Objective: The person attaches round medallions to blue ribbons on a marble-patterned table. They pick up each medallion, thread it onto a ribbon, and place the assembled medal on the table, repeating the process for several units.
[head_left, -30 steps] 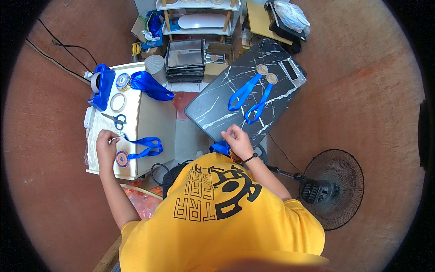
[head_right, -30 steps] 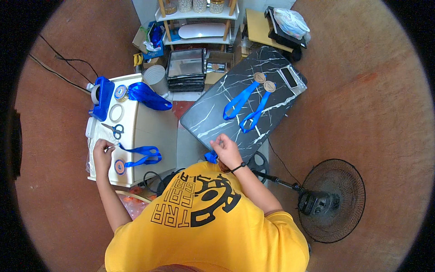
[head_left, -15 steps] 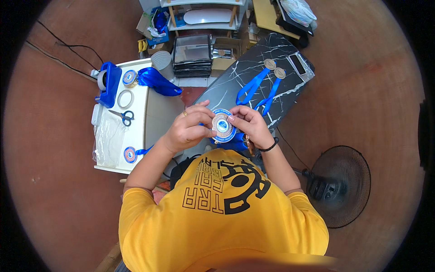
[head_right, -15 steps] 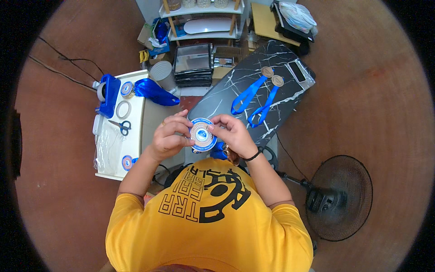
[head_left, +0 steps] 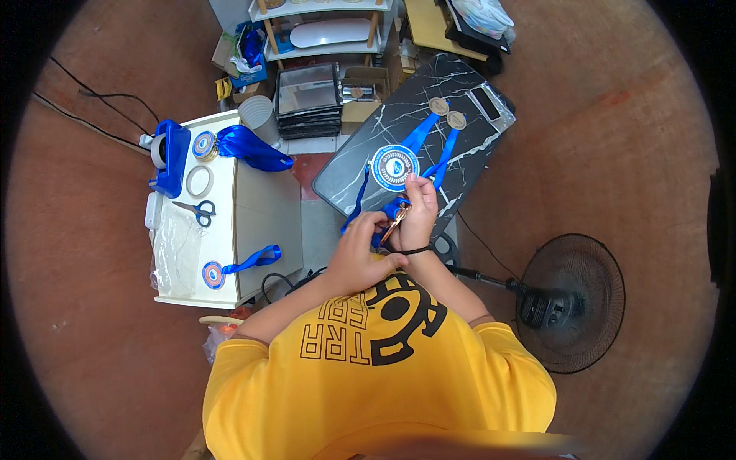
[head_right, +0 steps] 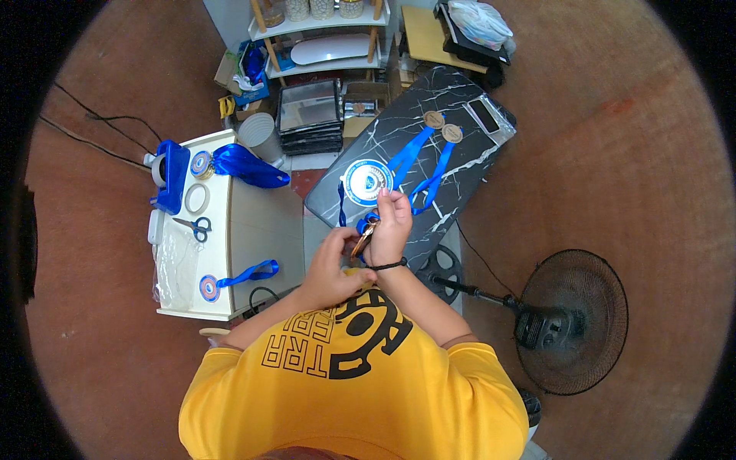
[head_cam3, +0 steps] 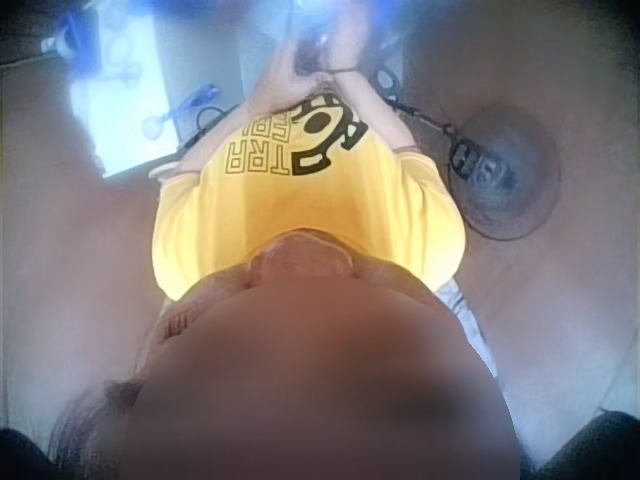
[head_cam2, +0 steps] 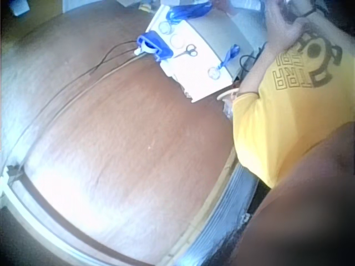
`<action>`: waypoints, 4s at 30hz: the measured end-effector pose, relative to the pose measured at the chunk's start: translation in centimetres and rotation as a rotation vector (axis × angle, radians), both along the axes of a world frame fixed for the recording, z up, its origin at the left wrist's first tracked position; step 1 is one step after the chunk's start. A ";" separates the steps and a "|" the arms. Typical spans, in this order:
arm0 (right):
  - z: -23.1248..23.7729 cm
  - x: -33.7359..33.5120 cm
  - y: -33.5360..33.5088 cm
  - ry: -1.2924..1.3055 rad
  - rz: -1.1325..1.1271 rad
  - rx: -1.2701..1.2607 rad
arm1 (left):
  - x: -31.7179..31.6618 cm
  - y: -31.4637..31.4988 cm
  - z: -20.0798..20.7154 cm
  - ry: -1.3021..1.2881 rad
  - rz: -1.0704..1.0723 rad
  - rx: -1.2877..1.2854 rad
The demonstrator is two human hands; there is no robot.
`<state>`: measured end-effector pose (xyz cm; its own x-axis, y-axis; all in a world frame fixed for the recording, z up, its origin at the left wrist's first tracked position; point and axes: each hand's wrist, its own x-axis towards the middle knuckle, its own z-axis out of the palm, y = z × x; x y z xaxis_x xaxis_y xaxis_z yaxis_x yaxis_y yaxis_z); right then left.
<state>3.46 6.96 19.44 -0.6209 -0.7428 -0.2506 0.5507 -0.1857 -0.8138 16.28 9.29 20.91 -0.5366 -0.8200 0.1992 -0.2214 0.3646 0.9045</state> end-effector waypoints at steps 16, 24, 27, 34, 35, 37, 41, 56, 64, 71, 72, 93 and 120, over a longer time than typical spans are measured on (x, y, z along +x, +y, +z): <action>-3.3 -5.5 0.8 0.009 -0.215 0.139 | -5.4 -1.5 -5.0 0.393 0.131 0.351; 3.0 -20.6 2.8 0.874 0.141 0.150 | -3.6 -5.4 -4.2 0.442 -0.163 0.758; 6.0 -21.8 3.5 1.063 0.374 0.099 | -5.7 -7.3 -2.9 0.376 -0.328 0.460; 8.1 -21.1 0.5 0.870 0.795 -0.141 | -9.4 -11.0 1.3 0.306 -0.584 0.111; 7.8 -20.9 -0.5 0.925 0.796 -0.145 | -9.9 -11.2 1.4 0.339 -0.622 0.194; 7.2 -20.9 -2.3 0.986 0.852 -0.156 | -10.6 -10.8 1.3 0.339 -0.545 0.396; 3.4 -22.3 -5.3 0.753 1.150 -0.118 | -10.5 -9.9 -0.3 0.117 -0.319 0.453; -22.2 -35.9 -30.5 1.563 0.304 0.805 | -11.2 -6.6 -3.4 -0.061 0.009 0.541; -24.6 -39.0 -34.0 1.499 0.572 0.827 | -11.8 -7.0 -4.3 -0.057 0.065 0.569; -25.3 -37.9 -36.6 1.366 0.505 0.702 | -12.4 -7.6 -4.3 -0.091 0.061 0.612; -25.4 -37.6 -37.3 1.363 0.504 0.701 | -12.5 -7.7 -4.2 -0.103 0.057 0.592; -23.2 -27.0 -23.6 1.942 0.786 -0.224 | -12.5 -8.4 -4.4 -0.070 0.047 0.593; -23.1 -33.1 -22.0 1.630 0.132 0.738 | -11.8 -8.1 -5.4 -0.011 0.017 0.510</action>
